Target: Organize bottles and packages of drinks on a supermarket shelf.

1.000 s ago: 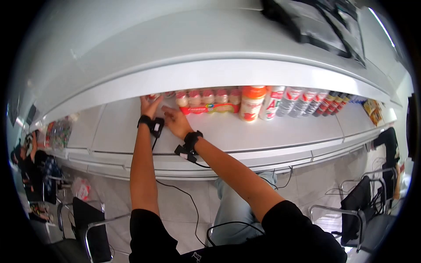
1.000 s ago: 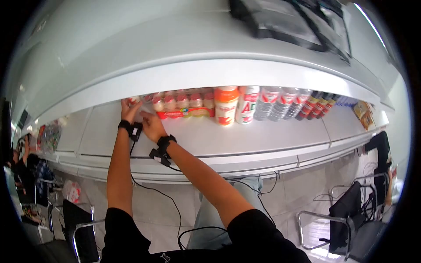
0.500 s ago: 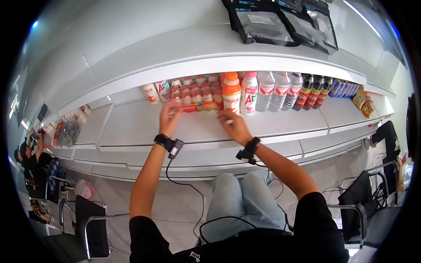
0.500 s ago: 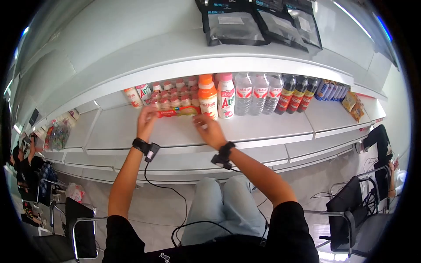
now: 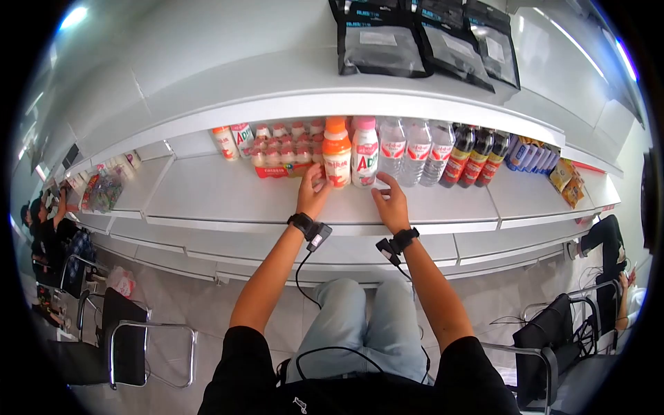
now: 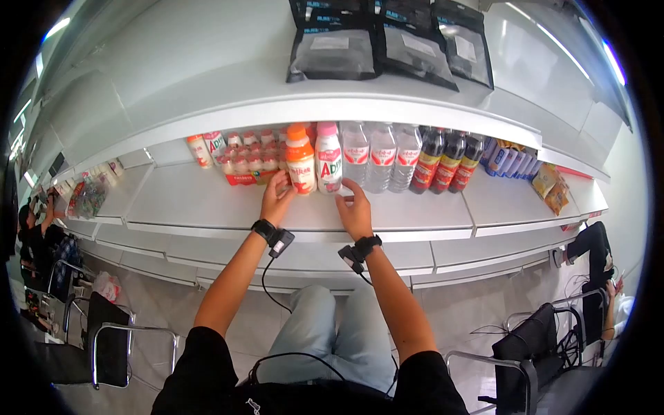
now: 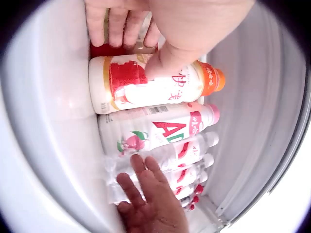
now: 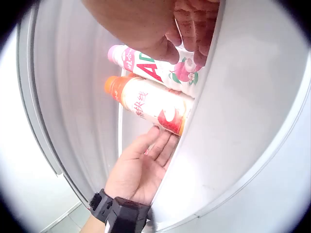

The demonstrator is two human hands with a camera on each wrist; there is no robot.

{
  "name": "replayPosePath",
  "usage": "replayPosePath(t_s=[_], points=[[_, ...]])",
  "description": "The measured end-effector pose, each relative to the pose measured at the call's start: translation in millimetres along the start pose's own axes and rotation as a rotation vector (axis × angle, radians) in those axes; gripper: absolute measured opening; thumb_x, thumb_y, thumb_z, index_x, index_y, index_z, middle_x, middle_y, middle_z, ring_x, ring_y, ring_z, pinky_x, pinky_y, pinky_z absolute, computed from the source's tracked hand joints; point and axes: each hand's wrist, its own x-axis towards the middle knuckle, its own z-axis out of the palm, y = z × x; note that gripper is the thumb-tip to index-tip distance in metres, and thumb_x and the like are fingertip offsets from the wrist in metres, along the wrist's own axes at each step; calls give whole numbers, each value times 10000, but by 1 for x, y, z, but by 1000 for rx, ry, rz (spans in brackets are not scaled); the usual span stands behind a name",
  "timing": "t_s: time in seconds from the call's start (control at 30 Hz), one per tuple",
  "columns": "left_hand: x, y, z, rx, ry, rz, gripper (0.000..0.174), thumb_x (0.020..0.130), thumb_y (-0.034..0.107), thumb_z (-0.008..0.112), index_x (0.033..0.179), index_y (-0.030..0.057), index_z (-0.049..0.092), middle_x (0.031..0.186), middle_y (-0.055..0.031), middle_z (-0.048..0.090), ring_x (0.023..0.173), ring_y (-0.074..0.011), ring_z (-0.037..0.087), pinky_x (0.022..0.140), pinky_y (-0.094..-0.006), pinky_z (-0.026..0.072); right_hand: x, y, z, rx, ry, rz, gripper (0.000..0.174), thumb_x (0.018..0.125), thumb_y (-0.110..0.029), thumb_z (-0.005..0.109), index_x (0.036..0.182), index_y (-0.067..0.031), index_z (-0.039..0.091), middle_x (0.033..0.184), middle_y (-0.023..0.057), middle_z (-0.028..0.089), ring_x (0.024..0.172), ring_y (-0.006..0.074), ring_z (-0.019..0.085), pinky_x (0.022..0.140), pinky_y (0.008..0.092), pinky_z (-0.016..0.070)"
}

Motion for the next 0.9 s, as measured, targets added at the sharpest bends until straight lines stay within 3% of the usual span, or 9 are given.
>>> replayPosePath(t_s=[0.23, 0.37, 0.5, 0.6, 0.7, 0.8, 0.9], points=[[-8, 16, 7, 132, -109, 16, 764, 852, 202, 738, 1459, 15, 314, 1429, -118, 458, 1286, -229, 469, 1028, -386, 419, 2, 9, 3, 9, -58, -62, 580, 845, -88, 672, 1382, -16, 464, 1235, 151, 636, 813, 214, 675, 728, 326, 540], [-4, 12, 0, 67, -110, -45, 785, 831, 221, 759, 1460, 27, 330, 1328, -88, 514, 1175, -205, 517, 1009, -390, 424, 2, 4, -2, 63, -107, 2, 637, 839, -70, 671, 1419, -28, 413, 1263, 147, 620, 736, 175, 650, 697, 310, 533], [-7, 13, -2, 137, -127, -47, 772, 831, 216, 761, 1448, 22, 340, 1297, -81, 521, 1191, -184, 504, 1023, -409, 417, 1, -10, -2, 91, -257, 50, 649, 838, -50, 666, 1431, -52, 403, 1299, 134, 587, 709, 150, 623, 679, 282, 521], [-11, 13, 4, 226, -94, 0, 779, 830, 238, 766, 1445, 25, 338, 1316, -91, 518, 1219, -197, 499, 1013, -405, 419, -1, -9, 6, -56, -91, -108, 641, 835, -38, 668, 1425, -68, 421, 1307, 118, 567, 737, 151, 623, 672, 269, 514], [-7, 15, 8, 193, -82, 47, 792, 819, 262, 774, 1437, 26, 338, 1328, -113, 521, 1234, -214, 504, 1014, -392, 416, 1, 3, 7, -62, -20, -112, 632, 833, -37, 673, 1416, -72, 434, 1303, 107, 555, 762, 159, 624, 667, 271, 514], [-7, 18, 11, 90, -140, 116, 802, 801, 285, 784, 1418, 22, 345, 1338, -149, 528, 1213, -229, 527, 1021, -361, 413, -1, 7, 7, 52, -76, -83, 661, 842, -45, 676, 1442, -58, 400, 1360, 131, 535, 799, 164, 639, 672, 280, 521], [-9, 24, 7, 138, -148, 86, 778, 827, 247, 777, 1426, 15, 338, 1335, -127, 528, 1211, -214, 535, 1012, -364, 429, 0, 1, 3, 152, -111, -25, 713, 848, -55, 678, 1475, -45, 339, 1385, 139, 528, 777, 153, 648, 662, 274, 517]])
